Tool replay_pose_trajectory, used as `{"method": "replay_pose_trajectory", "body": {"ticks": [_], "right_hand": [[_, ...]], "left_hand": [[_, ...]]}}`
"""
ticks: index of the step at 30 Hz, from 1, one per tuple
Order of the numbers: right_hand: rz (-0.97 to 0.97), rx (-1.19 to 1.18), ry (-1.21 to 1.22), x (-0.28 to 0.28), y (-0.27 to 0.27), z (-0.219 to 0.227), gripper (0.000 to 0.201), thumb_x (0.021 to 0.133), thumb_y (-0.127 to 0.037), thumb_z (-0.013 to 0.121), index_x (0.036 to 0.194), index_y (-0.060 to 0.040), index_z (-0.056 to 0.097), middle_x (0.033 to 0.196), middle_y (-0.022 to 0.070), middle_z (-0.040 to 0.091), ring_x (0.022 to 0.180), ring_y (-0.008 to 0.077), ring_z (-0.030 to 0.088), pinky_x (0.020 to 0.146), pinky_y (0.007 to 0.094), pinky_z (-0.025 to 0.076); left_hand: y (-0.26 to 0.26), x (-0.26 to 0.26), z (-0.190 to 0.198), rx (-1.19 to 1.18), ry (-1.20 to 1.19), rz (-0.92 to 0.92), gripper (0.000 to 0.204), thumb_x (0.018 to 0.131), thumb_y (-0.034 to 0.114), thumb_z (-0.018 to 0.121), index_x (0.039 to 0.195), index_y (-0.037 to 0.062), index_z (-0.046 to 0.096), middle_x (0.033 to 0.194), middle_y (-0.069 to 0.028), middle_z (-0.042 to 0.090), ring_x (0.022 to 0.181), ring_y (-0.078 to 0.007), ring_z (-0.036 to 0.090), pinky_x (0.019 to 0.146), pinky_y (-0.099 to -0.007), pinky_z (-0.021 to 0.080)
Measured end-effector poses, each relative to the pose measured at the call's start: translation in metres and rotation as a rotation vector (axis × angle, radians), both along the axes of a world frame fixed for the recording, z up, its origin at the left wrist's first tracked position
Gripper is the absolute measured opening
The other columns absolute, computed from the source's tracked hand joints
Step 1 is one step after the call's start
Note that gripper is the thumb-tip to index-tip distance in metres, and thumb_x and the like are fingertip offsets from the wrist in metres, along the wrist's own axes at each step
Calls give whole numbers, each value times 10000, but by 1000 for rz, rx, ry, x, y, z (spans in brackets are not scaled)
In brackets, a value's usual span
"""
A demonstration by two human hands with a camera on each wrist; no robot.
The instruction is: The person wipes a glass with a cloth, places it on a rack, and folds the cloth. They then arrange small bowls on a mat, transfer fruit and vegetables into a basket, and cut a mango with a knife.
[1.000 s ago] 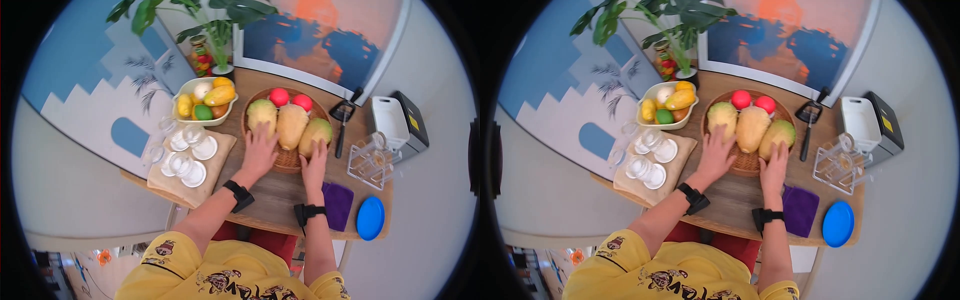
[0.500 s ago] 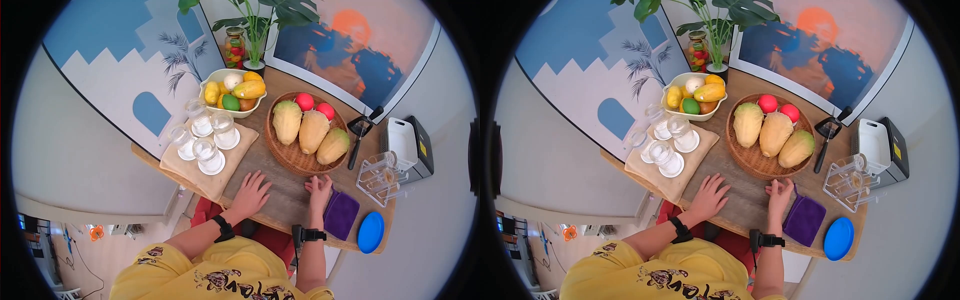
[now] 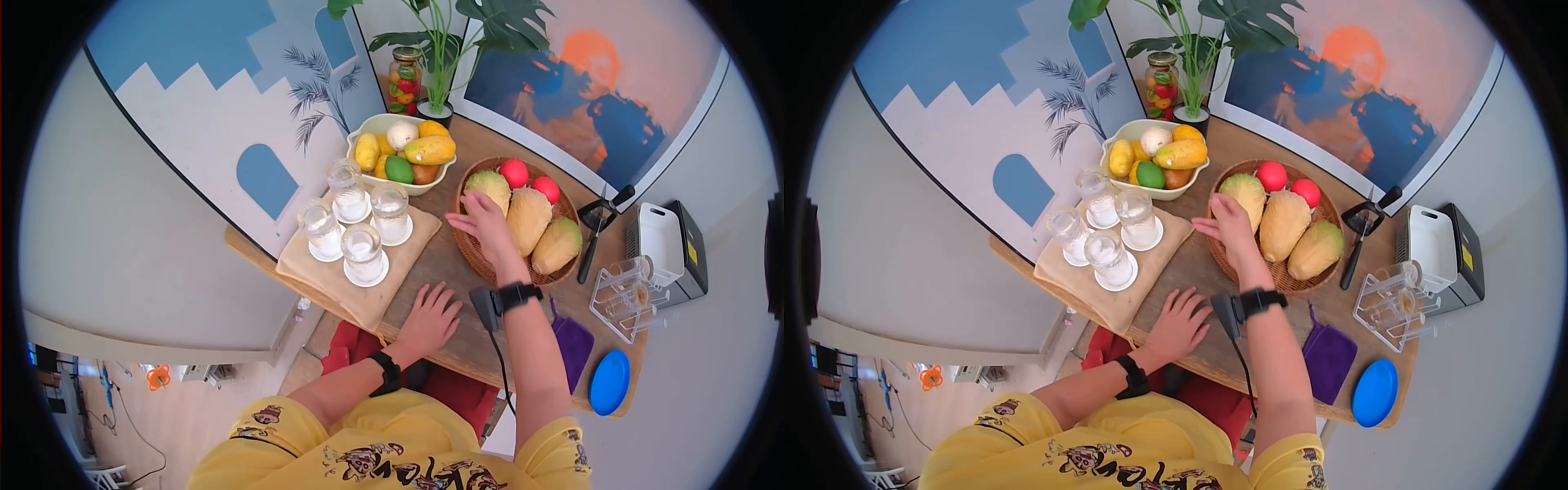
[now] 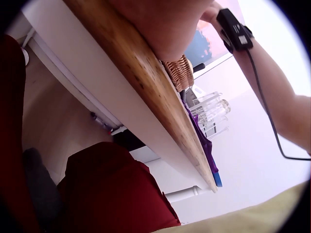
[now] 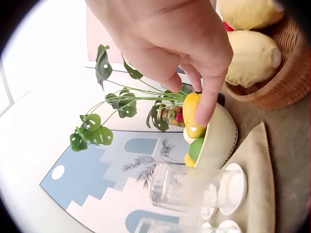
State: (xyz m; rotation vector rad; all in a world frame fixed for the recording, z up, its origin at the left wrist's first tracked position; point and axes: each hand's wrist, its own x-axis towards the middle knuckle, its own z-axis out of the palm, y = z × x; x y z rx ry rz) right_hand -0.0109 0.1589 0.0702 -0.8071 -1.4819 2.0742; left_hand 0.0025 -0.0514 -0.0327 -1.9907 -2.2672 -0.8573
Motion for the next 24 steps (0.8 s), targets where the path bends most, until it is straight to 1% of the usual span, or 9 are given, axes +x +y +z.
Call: {"method": "replay_pose_trajectory", "body": {"ticks": [2, 5, 9, 10, 13, 17, 19, 22, 24], "right_hand": [[106, -104, 4, -26, 14, 4, 488, 1031, -208, 549, 1391, 78, 387, 1399, 197, 423, 1094, 385, 652, 939, 376, 575], [100, -179, -22, -63, 31, -8, 499, 1032, -170, 517, 1430, 75, 342, 1314, 161, 485, 1017, 371, 685, 897, 390, 604], [115, -209, -116, -98, 38, -24, 454, 1026, -127, 497, 1400, 80, 346, 1373, 198, 490, 1022, 378, 680, 855, 360, 627], [76, -234, -132, -103, 39, -27, 457, 1021, -108, 493, 1412, 60, 326, 1358, 200, 504, 1011, 383, 682, 855, 383, 631], [136, -208, -121, -103, 36, -24, 513, 1007, -38, 466, 1453, 73, 238, 1393, 240, 454, 1114, 401, 639, 915, 406, 612], [154, -263, -18, -113, 40, -42, 503, 979, 12, 449, 1440, 61, 253, 1383, 241, 470, 1123, 411, 631, 902, 429, 621], [34, -269, -6, -116, 37, -43, 500, 962, 36, 445, 1428, 47, 264, 1374, 241, 484, 1134, 423, 622, 894, 453, 626], [25, -300, 26, -118, 34, -30, 476, 931, 74, 335, 1403, 37, 279, 1389, 234, 444, 1160, 419, 596, 847, 477, 648], [21, -308, 26, -119, 34, -24, 469, 935, 70, 334, 1400, 42, 279, 1386, 235, 446, 1157, 423, 597, 842, 474, 649]], "left_hand": [[-1, 1, -1, -2, 2, 3, 363, 929, 274, 614, 1228, 68, 591, 1308, -158, 516, 1356, -359, 400, 1161, -547, 260], [-2, 2, 2, 5, 7, 5, 354, 930, 274, 613, 1215, 65, 597, 1286, -156, 526, 1346, -351, 410, 1156, -545, 268], [1, -1, 2, 17, -1, 1, 356, 931, 282, 607, 1203, 53, 601, 1271, -155, 531, 1333, -343, 421, 1149, -545, 278], [2, -2, 2, 8, -4, -5, 352, 930, 280, 605, 1197, 51, 601, 1266, -154, 532, 1330, -342, 423, 1147, -546, 280], [2, -1, 3, 7, -6, -7, 342, 925, 277, 605, 1180, 49, 602, 1254, -153, 535, 1320, -339, 431, 1140, -548, 286], [4, -2, 4, 17, 3, 0, 310, 914, 270, 609, 1132, 50, 601, 1231, -157, 539, 1303, -336, 443, 1126, -550, 296], [4, -2, 4, 26, 4, 4, 300, 912, 268, 611, 1117, 51, 598, 1226, -158, 539, 1297, -339, 447, 1124, -550, 298], [3, -2, 4, 37, -1, 3, 289, 906, 263, 614, 1103, 52, 595, 1223, -159, 540, 1291, -342, 451, 1121, -550, 299], [3, -1, 4, 41, -10, 5, 289, 903, 260, 616, 1103, 52, 596, 1224, -159, 540, 1290, -342, 452, 1121, -550, 299]]}}
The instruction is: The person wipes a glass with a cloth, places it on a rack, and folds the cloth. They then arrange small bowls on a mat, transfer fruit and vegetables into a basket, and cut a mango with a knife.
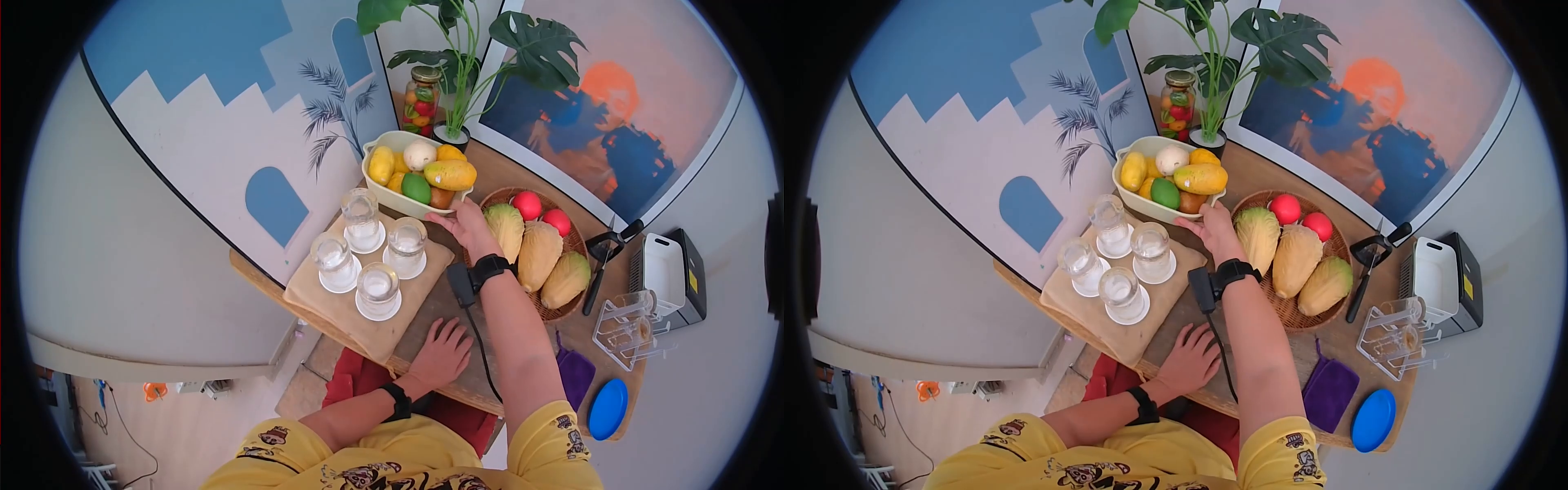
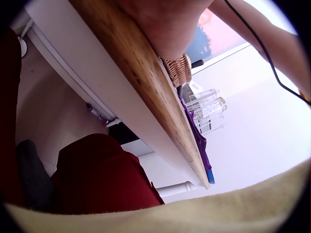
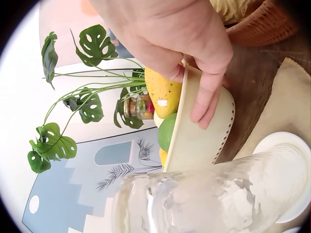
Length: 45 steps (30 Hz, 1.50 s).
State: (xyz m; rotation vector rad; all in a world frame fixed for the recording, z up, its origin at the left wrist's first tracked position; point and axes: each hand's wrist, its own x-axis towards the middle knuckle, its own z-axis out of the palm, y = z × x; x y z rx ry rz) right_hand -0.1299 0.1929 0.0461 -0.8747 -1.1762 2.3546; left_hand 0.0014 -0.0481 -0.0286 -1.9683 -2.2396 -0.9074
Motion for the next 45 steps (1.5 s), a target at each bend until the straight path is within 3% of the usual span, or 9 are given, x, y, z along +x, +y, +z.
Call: {"method": "replay_pose_trajectory", "body": {"ticks": [17, 22, 27, 33, 35, 37, 39, 40, 45], "right_hand": [[-58, 138, 76, 27, -3, 75, 412, 926, 50, 365, 1338, 59, 357, 1292, 243, 522, 1052, 436, 646, 861, 460, 636], [-18, 160, 120, 64, -10, 100, 422, 925, 48, 374, 1346, 63, 353, 1293, 244, 524, 1084, 420, 635, 882, 466, 627], [-70, 246, 163, 144, -33, 118, 419, 931, 50, 396, 1350, 36, 404, 1320, 202, 530, 1124, 390, 626, 894, 457, 620], [-262, 312, -31, 284, -92, 119, 498, 978, -9, 397, 1476, -23, 378, 1342, 162, 565, 1129, 320, 651, 884, 436, 620], [-326, 312, -104, 324, -110, 106, 510, 983, -15, 400, 1492, -32, 369, 1343, 159, 573, 1111, 292, 667, 853, 402, 629], [-406, 277, -183, 354, -134, 93, 529, 983, -10, 398, 1509, -36, 353, 1343, 148, 579, 1074, 252, 687, 794, 347, 639], [-422, 298, -273, 380, -155, 76, 540, 978, 4, 397, 1514, -41, 349, 1345, 142, 575, 1083, 242, 681, 796, 343, 638], [-429, 282, -277, 390, -165, 67, 547, 976, 8, 397, 1517, -43, 343, 1350, 141, 570, 1088, 240, 678, 798, 342, 638], [-424, 145, -281, 409, -203, 35, 571, 971, 16, 392, 1533, -62, 323, 1382, 145, 540, 1127, 254, 658, 823, 353, 633]], "left_hand": [[0, 0, -1, -16, -10, -2, 326, 900, 254, 620, 1154, 53, 591, 1238, -156, 534, 1306, -345, 439, 1131, -546, 290], [-2, -1, -1, 5, -14, -4, 326, 899, 250, 625, 1154, 49, 590, 1240, -160, 531, 1306, -349, 440, 1134, -540, 292], [-1, -5, 3, 14, -32, -17, 327, 899, 238, 624, 1160, 46, 581, 1240, -169, 529, 1296, -357, 444, 1142, -533, 282], [-6, -5, 2, 113, -318, 8, 325, 881, 61, 593, 1199, 16, 544, 1249, -196, 507, 1213, -388, 495, 1058, -481, 398], [-6, -7, 2, 245, -518, 154, 354, 878, -13, 551, 1229, -9, 507, 1222, -214, 502, 1139, -420, 526, 993, -463, 455], [-6, -11, -7, 295, -506, 177, 338, 903, -37, 513, 1240, -16, 489, 1189, -208, 523, 1086, -389, 577, 952, -421, 491], [-6, -11, -12, 316, -785, 244, 309, 923, -43, 500, 1230, -7, 496, 1176, -190, 551, 1079, -312, 614, 927, -370, 504], [-5, -11, -13, 334, -771, 271, 270, 960, -29, 492, 1229, -2, 499, 1144, -163, 580, 1035, -238, 638, 896, -333, 516], [0, -11, -8, 381, -1049, 291, 218, 1017, 43, 511, 1231, 7, 524, 1093, -122, 628, 965, -178, 650, 861, -307, 524]]}}
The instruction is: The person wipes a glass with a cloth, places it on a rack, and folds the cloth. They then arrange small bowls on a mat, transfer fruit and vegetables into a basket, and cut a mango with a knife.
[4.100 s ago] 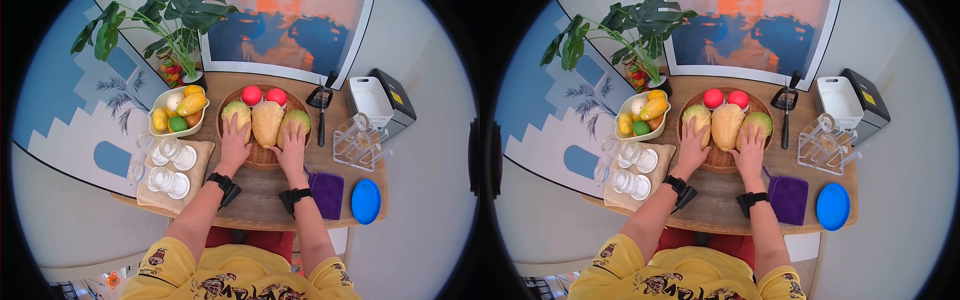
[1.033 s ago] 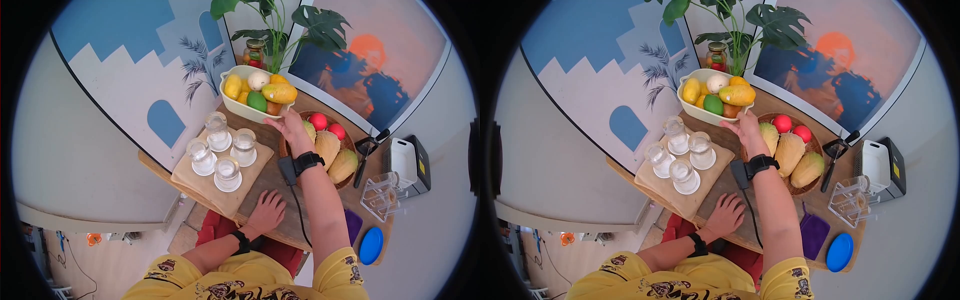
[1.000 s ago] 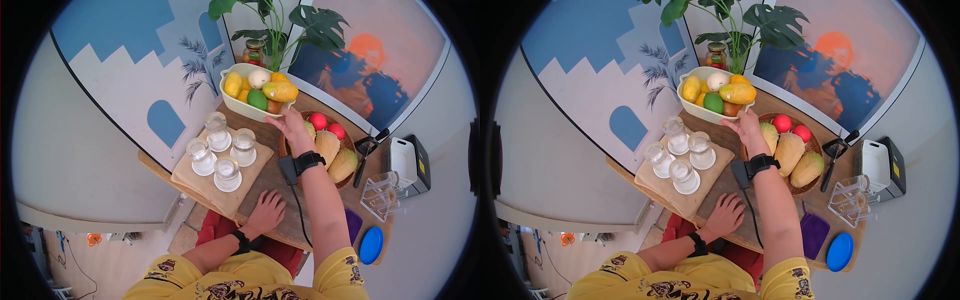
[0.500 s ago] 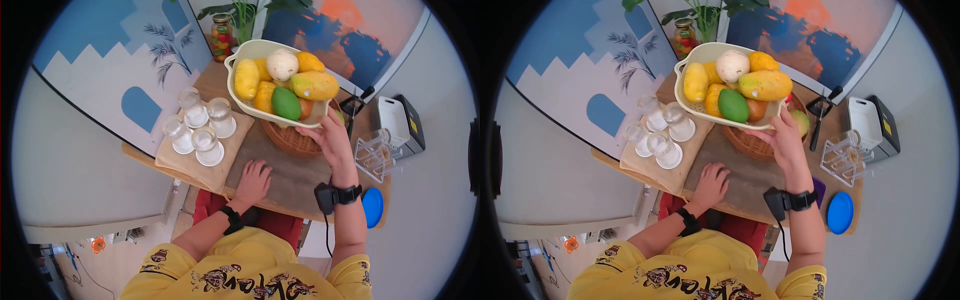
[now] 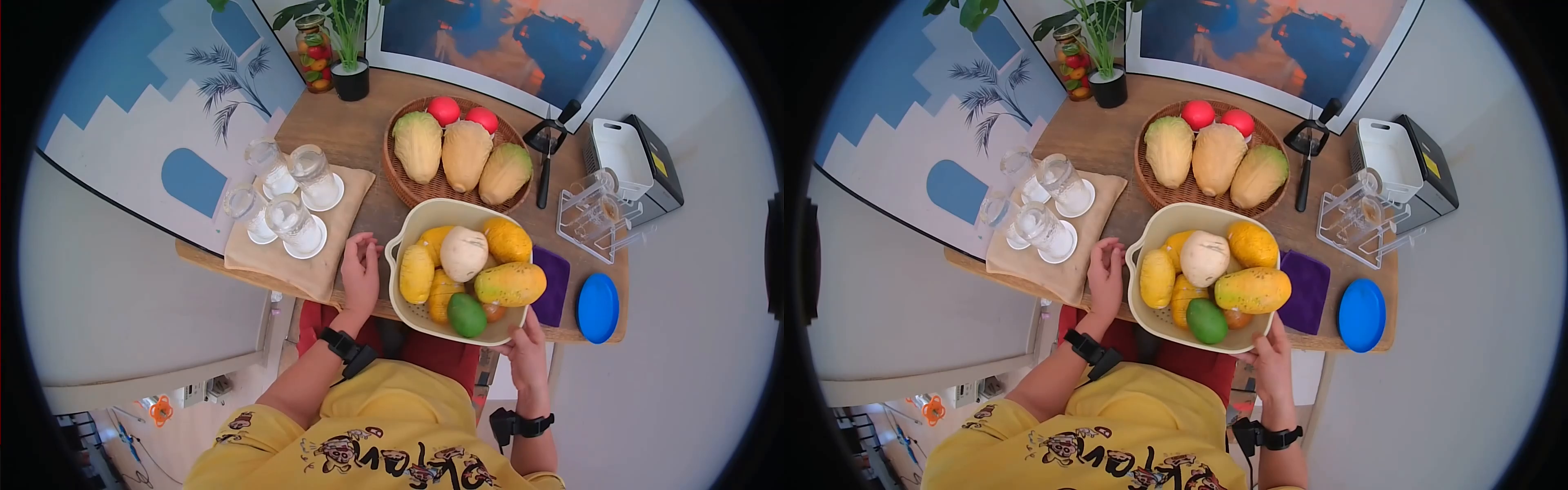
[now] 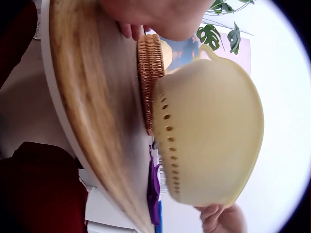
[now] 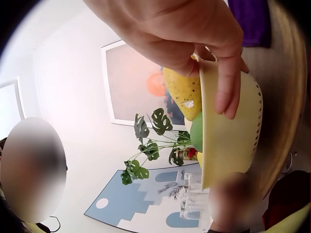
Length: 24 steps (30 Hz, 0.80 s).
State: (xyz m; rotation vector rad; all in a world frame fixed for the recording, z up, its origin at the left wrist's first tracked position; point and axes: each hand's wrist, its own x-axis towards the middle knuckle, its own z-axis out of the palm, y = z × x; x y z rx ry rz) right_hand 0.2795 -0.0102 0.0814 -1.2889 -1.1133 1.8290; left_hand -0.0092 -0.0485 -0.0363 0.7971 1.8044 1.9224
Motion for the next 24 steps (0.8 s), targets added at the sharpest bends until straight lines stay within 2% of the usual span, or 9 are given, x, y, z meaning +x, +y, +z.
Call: {"method": "replay_pose_trajectory", "body": {"ticks": [4, 8, 12, 16, 18, 20, 21, 22, 24], "right_hand": [[9, -14, -7, -3, -12, -23, 587, 964, -14, 408, 1540, -64, 312, 1417, 143, 517, 1167, 267, 639, 835, 377, 628], [12, -34, 33, -10, -11, -37, 589, 969, -18, 409, 1546, -67, 301, 1425, 147, 505, 1170, 266, 634, 836, 373, 628], [66, -42, 45, -9, -6, -38, 584, 989, 7, 400, 1554, -61, 270, 1419, 153, 508, 1159, 257, 638, 850, 358, 626], [185, 49, -69, 3, 4, -30, 708, 960, -18, 584, 1566, -53, 219, 1436, 159, 487, 1103, 226, 655, 804, 317, 614], [171, 72, -122, 14, 14, -27, 824, 894, -24, 694, 1568, -63, 222, 1459, 157, 467, 1136, 234, 627, 856, 349, 580], [101, 532, -352, 17, 20, -17, 873, 839, -9, 738, 1564, -87, 258, 1468, 156, 459, 1208, 256, 572, 954, 395, 526], [66, 594, -362, 11, 20, -6, 901, 757, 41, 763, 1535, -106, 334, 1484, 165, 440, 1308, 312, 495, 1058, 427, 455], [66, 593, -364, 6, 22, 4, 901, 757, 41, 763, 1535, -106, 334, 1484, 165, 440, 1308, 312, 495, 1058, 427, 455], [257, 1022, -751, -4, 25, 19, 890, 702, 73, 770, 1492, -112, 406, 1499, 168, 416, 1344, 355, 452, 1104, 421, 415]], "left_hand": [[-2, -4, 7, -47, -87, -113, 256, 1063, 184, 494, 1225, 7, 584, 1096, -105, 682, 979, -128, 633, 860, -277, 515], [-11, -2, 30, 7, -404, -200, 378, 1089, 288, 430, 1307, 10, 566, 1167, -74, 658, 1035, -118, 609, 902, -262, 491], [-14, -2, 32, -44, -203, -238, 335, 1068, 208, 491, 1321, -1, 552, 1223, -79, 632, 1082, -111, 585, 950, -250, 463], [-18, 3, 48, -65, -16, -228, 362, 1014, 128, 575, 1347, -2, 523, 1282, -119, 600, 1190, -175, 560, 1014, -305, 444], [-19, 3, 53, -76, 197, -197, 396, 1001, 130, 583, 1366, 4, 500, 1303, -143, 588, 1207, -213, 565, 1016, -318, 443], [-20, 2, 58, -83, 248, -202, 400, 997, 129, 585, 1366, 5, 496, 1301, -145, 589, 1202, -223, 573, 1017, -322, 443], [-21, 2, 59, -89, 299, -209, 404, 992, 128, 586, 1365, 6, 491, 1299, -148, 591, 1197, -234, 580, 1017, -326, 444], [-21, 2, 55, -90, 298, -209, 404, 992, 128, 586, 1365, 6, 491, 1299, -148, 591, 1197, -234, 580, 1017, -326, 444], [-20, 1, 44, -59, 256, -199, 381, 1002, 143, 575, 1352, 10, 505, 1274, -132, 600, 1176, -219, 583, 1010, -318, 441]]}}
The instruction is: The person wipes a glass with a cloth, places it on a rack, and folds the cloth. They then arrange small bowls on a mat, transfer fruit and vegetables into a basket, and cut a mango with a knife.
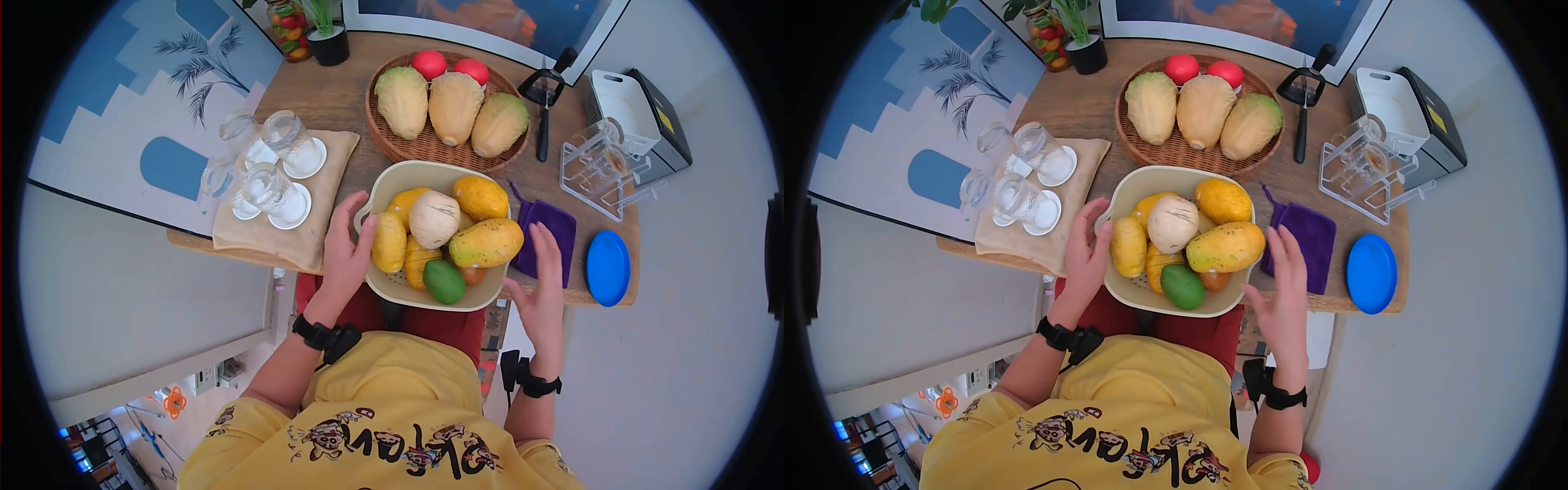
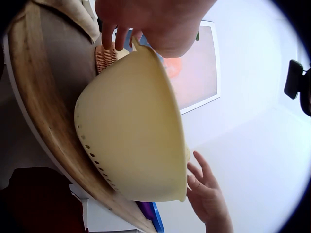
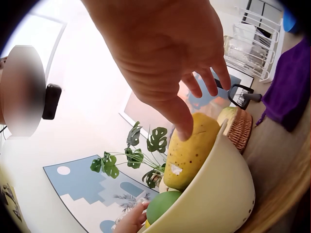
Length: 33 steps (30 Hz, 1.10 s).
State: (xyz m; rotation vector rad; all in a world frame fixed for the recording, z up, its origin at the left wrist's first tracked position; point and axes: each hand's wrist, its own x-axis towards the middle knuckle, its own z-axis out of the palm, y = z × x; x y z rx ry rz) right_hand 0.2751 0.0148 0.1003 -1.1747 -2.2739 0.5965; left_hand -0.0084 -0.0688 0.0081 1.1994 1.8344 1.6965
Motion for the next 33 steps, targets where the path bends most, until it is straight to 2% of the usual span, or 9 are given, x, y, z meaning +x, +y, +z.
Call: {"method": "replay_pose_trajectory", "body": {"ticks": [3, 13, 16, 18, 21, 24, 26, 28, 33], "right_hand": [[79, -58, -9, -17, 2, -6, 890, 670, 88, 775, 1461, -158, 452, 1519, 161, 378, 1386, 378, 397, 1136, 436, 382], [122, -74, -77, -28, 8, -2, 792, 671, -4, 826, 1383, -110, 497, 1373, 168, 467, 1326, 387, 447, 1092, 449, 418], [131, -142, 3, -28, 4, 6, 790, 671, -43, 845, 1379, -86, 495, 1341, 178, 476, 1267, 382, 486, 1061, 440, 440], [137, -146, 37, -29, 3, 11, 793, 672, -59, 853, 1380, -76, 494, 1328, 182, 478, 1236, 378, 506, 1047, 436, 448], [224, -127, 80, -39, 4, 21, 776, 676, -98, 862, 1367, -58, 512, 1309, 184, 502, 1197, 372, 532, 1033, 429, 448], [311, -126, 182, -54, 4, 27, 746, 689, -135, 864, 1351, -42, 532, 1299, 188, 527, 1180, 373, 545, 1028, 431, 440], [263, -188, 253, -64, 2, 29, 724, 710, -158, 855, 1348, -25, 538, 1297, 192, 544, 1186, 373, 544, 1033, 430, 429], [265, -166, 282, -71, 2, 25, 735, 724, -147, 846, 1370, -23, 519, 1312, 187, 538, 1201, 364, 542, 1044, 428, 423], [253, -333, 493, -97, -9, 18, 774, 794, -128, 811, 1457, -34, 424, 1346, 180, 517, 1257, 313, 529, 1057, 413, 429]], "left_hand": [[-5, 3, -2, -94, -217, -16, 367, 1016, 157, 553, 1344, 0, 511, 1253, -129, 605, 1143, -196, 582, 995, -309, 444], [-6, -1, -1, -46, -271, -42, 326, 1027, 147, 519, 1312, -13, 524, 1240, -147, 601, 1137, -199, 579, 990, -313, 450], [-4, -3, 12, 5, -9, -34, 374, 980, 153, 589, 1312, -5, 526, 1270, -170, 583, 1172, -280, 579, 1017, -360, 449], [-3, -1, 49, 12, 432, -117, 504, 897, 234, 705, 1317, 16, 533, 1275, -171, 574, 1213, -345, 546, 1069, -446, 414], [4, 6, 84, 25, 676, -341, 672, 794, 301, 789, 1359, 53, 523, 1345, -157, 546, 1268, -376, 509, 1132, -506, 350], [7, 19, 89, 1, 679, -541, 805, 743, 346, 825, 1418, 69, 486, 1374, -144, 529, 1285, -352, 504, 1132, -537, 339], [5, 26, 80, -26, 604, -582, 864, 759, 338, 826, 1472, 67, 420, 1397, -164, 507, 1293, -360, 500, 1136, -506, 344], [4, 30, 76, -94, 248, -559, 886, 800, 289, 801, 1511, 43, 333, 1439, -182, 468, 1329, -359, 468, 1129, -471, 354], [-1, 23, 85, -106, -27, -479, 918, 812, 234, 793, 1526, 9, 261, 1447, -236, 451, 1353, -383, 454, 1128, -432, 361]]}}
